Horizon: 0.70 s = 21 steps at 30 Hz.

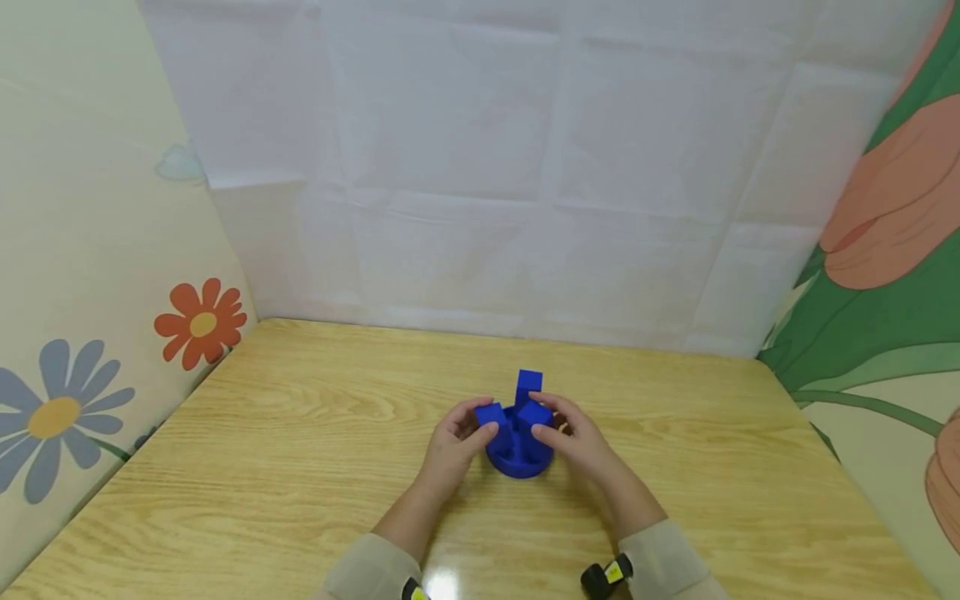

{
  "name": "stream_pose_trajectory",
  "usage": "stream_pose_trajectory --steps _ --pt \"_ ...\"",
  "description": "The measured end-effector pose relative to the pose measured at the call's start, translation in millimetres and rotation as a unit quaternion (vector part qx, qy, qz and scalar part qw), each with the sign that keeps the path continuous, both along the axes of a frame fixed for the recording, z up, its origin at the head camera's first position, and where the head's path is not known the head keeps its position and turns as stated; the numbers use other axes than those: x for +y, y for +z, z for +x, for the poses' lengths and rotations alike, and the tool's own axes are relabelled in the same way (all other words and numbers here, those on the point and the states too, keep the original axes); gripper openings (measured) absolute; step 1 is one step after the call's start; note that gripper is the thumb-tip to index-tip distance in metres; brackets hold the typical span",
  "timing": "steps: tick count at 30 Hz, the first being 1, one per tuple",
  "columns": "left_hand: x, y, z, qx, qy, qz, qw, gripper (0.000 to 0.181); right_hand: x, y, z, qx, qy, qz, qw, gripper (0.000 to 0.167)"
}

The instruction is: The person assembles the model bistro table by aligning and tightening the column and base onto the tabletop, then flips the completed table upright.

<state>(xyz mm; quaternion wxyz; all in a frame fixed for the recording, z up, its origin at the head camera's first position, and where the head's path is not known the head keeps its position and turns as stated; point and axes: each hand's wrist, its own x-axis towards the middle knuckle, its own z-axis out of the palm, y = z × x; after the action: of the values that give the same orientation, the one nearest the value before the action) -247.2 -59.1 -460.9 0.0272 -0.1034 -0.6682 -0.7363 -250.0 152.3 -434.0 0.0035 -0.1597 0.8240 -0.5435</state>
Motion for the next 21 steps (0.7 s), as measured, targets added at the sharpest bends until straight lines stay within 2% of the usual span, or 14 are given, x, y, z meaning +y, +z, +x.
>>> stream_pose_trajectory --steps 4,11,21 --pt "-0.4 -0.2 0.0 -0.003 -0.002 0.001 1.0000 0.040 -0.3 -0.5 -3.2 -0.010 -0.004 -0.004 0.9999 0.044" --pt "-0.1 0.4 0.8 -0.002 -0.001 -0.001 1.0000 0.041 1.1 -5.4 -7.3 -0.035 -0.049 -0.033 0.9976 0.044" --pt "0.2 0.2 0.9 -0.004 0.003 0.003 1.0000 0.039 8.8 -6.2 0.8 -0.044 -0.081 -0.100 0.9907 0.035"
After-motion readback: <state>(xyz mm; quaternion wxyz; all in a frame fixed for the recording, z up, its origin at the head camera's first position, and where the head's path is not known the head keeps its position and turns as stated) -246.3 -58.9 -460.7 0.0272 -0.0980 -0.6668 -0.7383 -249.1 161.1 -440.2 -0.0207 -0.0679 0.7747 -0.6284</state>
